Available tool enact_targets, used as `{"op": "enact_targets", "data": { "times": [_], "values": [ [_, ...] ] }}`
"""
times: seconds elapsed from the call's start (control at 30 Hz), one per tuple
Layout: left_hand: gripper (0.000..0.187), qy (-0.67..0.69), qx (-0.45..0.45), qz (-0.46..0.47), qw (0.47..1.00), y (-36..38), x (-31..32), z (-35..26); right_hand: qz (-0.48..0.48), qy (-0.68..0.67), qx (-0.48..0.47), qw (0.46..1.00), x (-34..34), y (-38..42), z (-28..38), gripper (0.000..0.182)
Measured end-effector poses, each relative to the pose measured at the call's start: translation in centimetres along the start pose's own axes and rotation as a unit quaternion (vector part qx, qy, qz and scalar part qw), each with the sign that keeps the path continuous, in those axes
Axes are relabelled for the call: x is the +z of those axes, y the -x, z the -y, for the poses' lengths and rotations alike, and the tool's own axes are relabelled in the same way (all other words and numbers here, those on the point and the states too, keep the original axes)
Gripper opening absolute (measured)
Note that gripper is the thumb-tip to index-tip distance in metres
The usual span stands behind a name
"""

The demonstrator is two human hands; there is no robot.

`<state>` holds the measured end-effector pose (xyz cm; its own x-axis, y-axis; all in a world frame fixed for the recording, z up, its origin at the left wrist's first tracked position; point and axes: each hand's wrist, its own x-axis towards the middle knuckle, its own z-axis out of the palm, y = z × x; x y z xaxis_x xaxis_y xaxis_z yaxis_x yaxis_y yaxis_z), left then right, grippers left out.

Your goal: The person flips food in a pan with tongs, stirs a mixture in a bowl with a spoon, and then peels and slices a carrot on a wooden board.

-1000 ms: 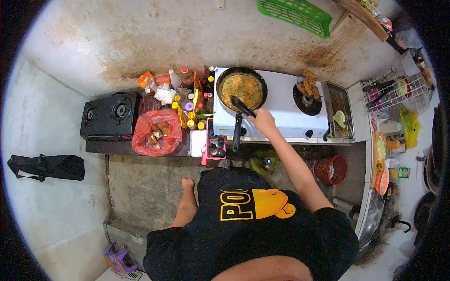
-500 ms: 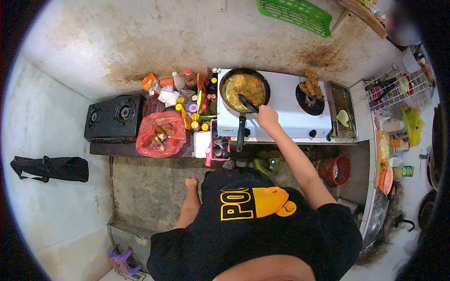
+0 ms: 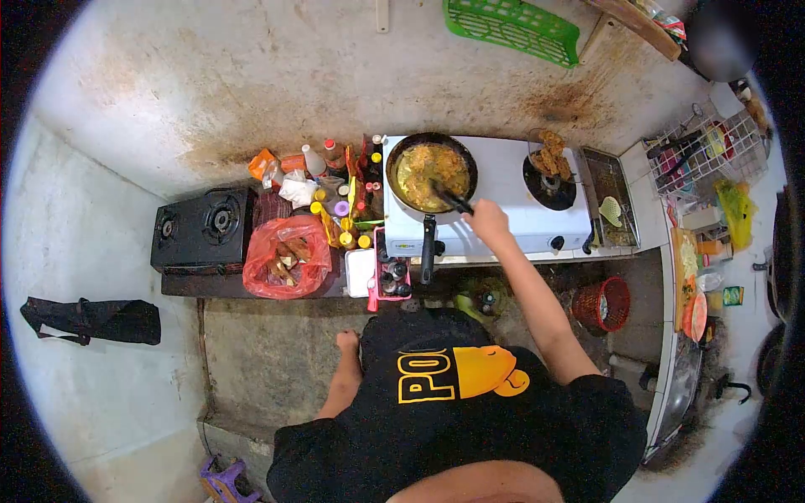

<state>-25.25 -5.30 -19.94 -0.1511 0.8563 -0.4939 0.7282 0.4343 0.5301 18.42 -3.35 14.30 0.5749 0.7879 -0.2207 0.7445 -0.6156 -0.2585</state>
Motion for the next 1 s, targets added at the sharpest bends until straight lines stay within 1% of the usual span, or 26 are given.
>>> {"op": "enact_targets", "data": {
  "times": [0.03,0.07,0.1,0.17,0.23,0.33,0.4,0.43,0.5,0.53,0.57,0.6,0.63,0.67,0.7,0.73,0.77,0.8,0.83,0.87,0.9,0.97,1.0],
  "values": [
    [0.033,-0.002,0.000,0.000,1.000,0.8,-0.8,-1.3,-0.007,-0.014,0.015,1.000,-0.8,0.4,-0.6,0.029],
    [0.035,-0.016,-0.022,0.009,1.000,1.6,-1.6,-2.6,-0.004,-0.016,0.018,1.000,-0.9,0.4,-1.6,0.029],
    [0.037,-0.032,-0.042,0.019,0.998,2.0,-1.9,-2.8,-0.008,0.013,0.023,1.000,-1.2,0.5,-2.5,0.030],
    [0.038,-0.047,-0.024,0.029,0.998,2.7,-2.7,-3.3,-0.023,0.051,0.030,0.998,-1.3,0.9,-3.4,0.029],
    [0.039,-0.058,0.002,0.038,0.998,2.2,-2.5,-3.3,-0.037,0.047,0.037,0.998,-0.2,0.5,-3.7,0.029],
    [0.038,-0.053,0.000,0.055,0.997,0.8,-1.5,-3.0,-0.054,0.034,0.037,0.997,0.9,0.0,-3.4,0.030],
    [0.033,-0.019,0.012,0.048,0.999,-0.3,-0.6,-2.7,-0.064,0.023,0.024,0.997,1.3,-0.1,-3.3,0.030],
    [0.033,-0.020,0.015,0.049,0.998,0.1,-1.1,-3.8,-0.065,0.012,0.027,0.997,1.3,0.0,-3.4,0.031],
    [0.017,0.125,-0.028,0.093,0.987,0.4,-1.6,-6.3,-0.064,0.005,0.030,0.997,0.8,0.6,-3.5,0.031],
    [0.017,0.126,-0.022,0.092,0.987,-0.5,-1.0,-5.9,-0.059,0.000,0.032,0.998,0.5,0.9,-3.5,0.031],
    [0.017,0.172,-0.023,0.090,0.981,-1.0,-0.3,-5.4,-0.066,-0.002,0.034,0.997,0.7,0.8,-3.5,0.031],
    [0.017,0.217,-0.023,0.089,0.972,-1.9,0.9,-4.3,-0.051,0.000,0.045,0.998,1.1,0.5,-3.6,0.031],
    [0.018,0.205,-0.014,0.101,0.973,-3.0,1.6,-3.0,-0.039,0.002,0.056,0.998,1.2,0.2,-3.8,0.031],
    [0.018,0.188,0.009,0.123,0.974,-3.0,1.3,-2.1,-0.050,0.002,0.055,0.997,1.1,0.4,-4.0,0.031],
    [0.019,0.171,0.033,0.143,0.974,-3.1,1.0,-2.5,-0.065,-0.011,0.058,0.996,1.2,0.8,-4.2,0.031],
    [0.034,-0.003,0.095,0.108,0.990,1.3,-2.8,-6.6,-0.082,-0.025,0.059,0.995,1.2,1.0,-4.4,0.031],
    [0.029,0.010,0.090,0.074,0.993,1.2,-2.7,-6.9,-0.092,-0.042,0.062,0.993,1.2,1.3,-4.7,0.033],
    [0.025,0.023,0.085,0.041,0.995,0.8,-2.0,-5.1,-0.101,-0.059,0.065,0.991,1.2,1.8,-5.2,0.034],
    [0.026,-0.049,0.128,0.000,0.990,0.1,-1.3,-3.7,-0.113,-0.106,0.069,0.985,1.3,2.3,-5.7,0.035],
    [0.026,-0.059,0.114,0.030,0.991,0.5,-1.9,-3.6,-0.124,-0.154,0.075,0.977,1.5,2.9,-6.3,0.037],
    [0.025,0.104,0.015,0.079,0.991,1.2,-2.2,-3.7,-0.131,-0.157,0.074,0.976,2.0,3.3,-7.0,0.037],
    [0.026,0.218,-0.085,0.056,0.971,-1.2,0.7,0.6,-0.145,-0.253,0.064,0.954,3.4,4.0,-8.6,0.043],
    [0.026,0.214,-0.074,0.057,0.972,-0.9,0.1,1.2,-0.153,-0.259,0.068,0.951,3.6,4.9,-9.1,0.043]
  ]
}}
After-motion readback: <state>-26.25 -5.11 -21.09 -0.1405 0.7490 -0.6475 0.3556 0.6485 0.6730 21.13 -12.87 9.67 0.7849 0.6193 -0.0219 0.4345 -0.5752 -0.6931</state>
